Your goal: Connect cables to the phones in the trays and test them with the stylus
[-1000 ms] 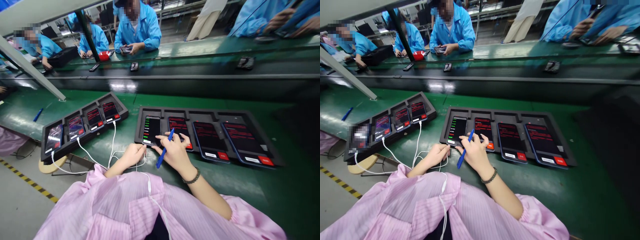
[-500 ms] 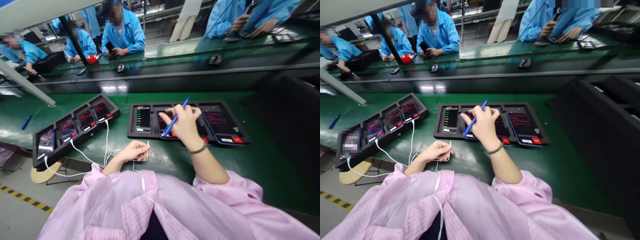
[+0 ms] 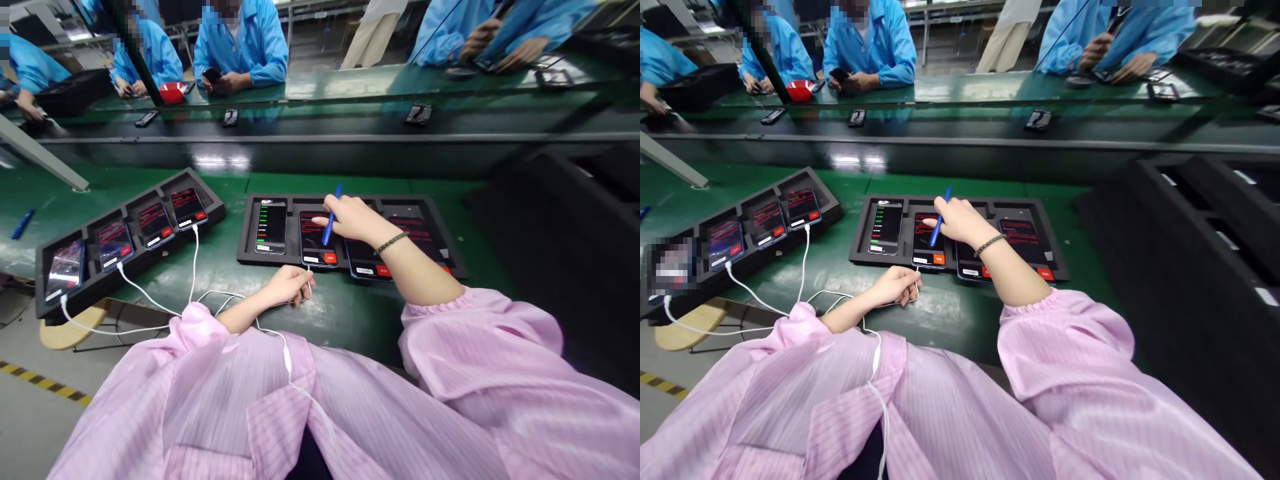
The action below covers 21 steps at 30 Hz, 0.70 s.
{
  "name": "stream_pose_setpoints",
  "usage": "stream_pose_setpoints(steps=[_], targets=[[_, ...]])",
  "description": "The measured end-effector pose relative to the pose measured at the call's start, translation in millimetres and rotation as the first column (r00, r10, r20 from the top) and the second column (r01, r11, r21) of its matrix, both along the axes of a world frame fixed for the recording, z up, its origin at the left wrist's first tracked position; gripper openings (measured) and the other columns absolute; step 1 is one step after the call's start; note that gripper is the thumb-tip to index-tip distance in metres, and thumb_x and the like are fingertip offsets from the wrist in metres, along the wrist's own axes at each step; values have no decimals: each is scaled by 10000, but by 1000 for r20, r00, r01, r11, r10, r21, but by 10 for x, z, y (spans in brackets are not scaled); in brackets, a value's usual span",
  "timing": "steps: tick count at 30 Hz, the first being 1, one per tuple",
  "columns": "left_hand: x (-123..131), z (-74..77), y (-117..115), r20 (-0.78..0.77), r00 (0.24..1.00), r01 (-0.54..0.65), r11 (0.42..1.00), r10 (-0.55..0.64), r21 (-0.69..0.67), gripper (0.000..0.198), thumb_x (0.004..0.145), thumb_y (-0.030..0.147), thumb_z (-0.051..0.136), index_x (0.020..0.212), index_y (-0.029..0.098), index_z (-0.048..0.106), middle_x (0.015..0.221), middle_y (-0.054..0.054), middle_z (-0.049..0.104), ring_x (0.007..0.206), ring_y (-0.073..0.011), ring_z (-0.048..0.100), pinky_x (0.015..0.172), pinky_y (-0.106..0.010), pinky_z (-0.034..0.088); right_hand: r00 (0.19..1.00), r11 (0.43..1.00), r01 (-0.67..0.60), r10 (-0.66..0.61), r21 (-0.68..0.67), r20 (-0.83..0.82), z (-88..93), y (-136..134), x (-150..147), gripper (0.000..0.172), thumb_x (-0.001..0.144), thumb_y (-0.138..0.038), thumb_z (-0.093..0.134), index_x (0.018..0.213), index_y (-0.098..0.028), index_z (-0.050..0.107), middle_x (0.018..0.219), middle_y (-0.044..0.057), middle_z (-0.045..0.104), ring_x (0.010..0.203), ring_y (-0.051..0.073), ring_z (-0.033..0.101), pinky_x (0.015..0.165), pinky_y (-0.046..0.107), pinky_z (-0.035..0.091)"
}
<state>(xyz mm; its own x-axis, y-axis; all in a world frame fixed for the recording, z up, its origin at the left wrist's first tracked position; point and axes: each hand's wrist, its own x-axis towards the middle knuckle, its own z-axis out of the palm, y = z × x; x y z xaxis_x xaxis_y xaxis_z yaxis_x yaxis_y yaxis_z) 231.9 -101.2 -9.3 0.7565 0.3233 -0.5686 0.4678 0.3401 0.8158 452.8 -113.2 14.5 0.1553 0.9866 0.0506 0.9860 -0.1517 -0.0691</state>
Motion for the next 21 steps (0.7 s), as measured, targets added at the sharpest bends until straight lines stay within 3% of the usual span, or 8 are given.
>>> stream_pose_setpoints(steps=[4,7,16,21], targets=[[23,-8,-17,2,999,-44,998,44,-36,326,993,185,399,707,121,541,472,23,551,298,-58,417,356,-169,230,999,991,1,-8,-135,-50,-8,99,-51,317,973,-468,460,1047,-165,515,917,153,662,812,277,620,674,314,386],[40,-6,-28,3,996,-93,992,93,-86,312,1006,207,417,725,125,526,472,59,486,293,-27,321,362,-156,179,998,984,23,-33,-176,-54,-32,136,-121,286,996,-403,419,1087,-150,515,942,169,679,824,283,645,650,310,376],[74,-12,-70,-4,979,-195,939,202,-283,321,1031,196,315,723,168,401,533,99,327,367,-4,122,385,-139,92,995,995,46,-54,-94,-80,-130,127,-169,246,998,-319,360,1050,-161,542,822,142,669,846,296,638,699,316,397],[52,-38,-33,9,985,-160,919,175,-359,296,988,189,425,697,180,370,554,98,304,398,-11,107,391,-142,79,995,997,38,-44,-66,-92,-168,125,-142,256,990,-333,347,1023,-179,549,720,100,638,721,280,609,679,321,390]])
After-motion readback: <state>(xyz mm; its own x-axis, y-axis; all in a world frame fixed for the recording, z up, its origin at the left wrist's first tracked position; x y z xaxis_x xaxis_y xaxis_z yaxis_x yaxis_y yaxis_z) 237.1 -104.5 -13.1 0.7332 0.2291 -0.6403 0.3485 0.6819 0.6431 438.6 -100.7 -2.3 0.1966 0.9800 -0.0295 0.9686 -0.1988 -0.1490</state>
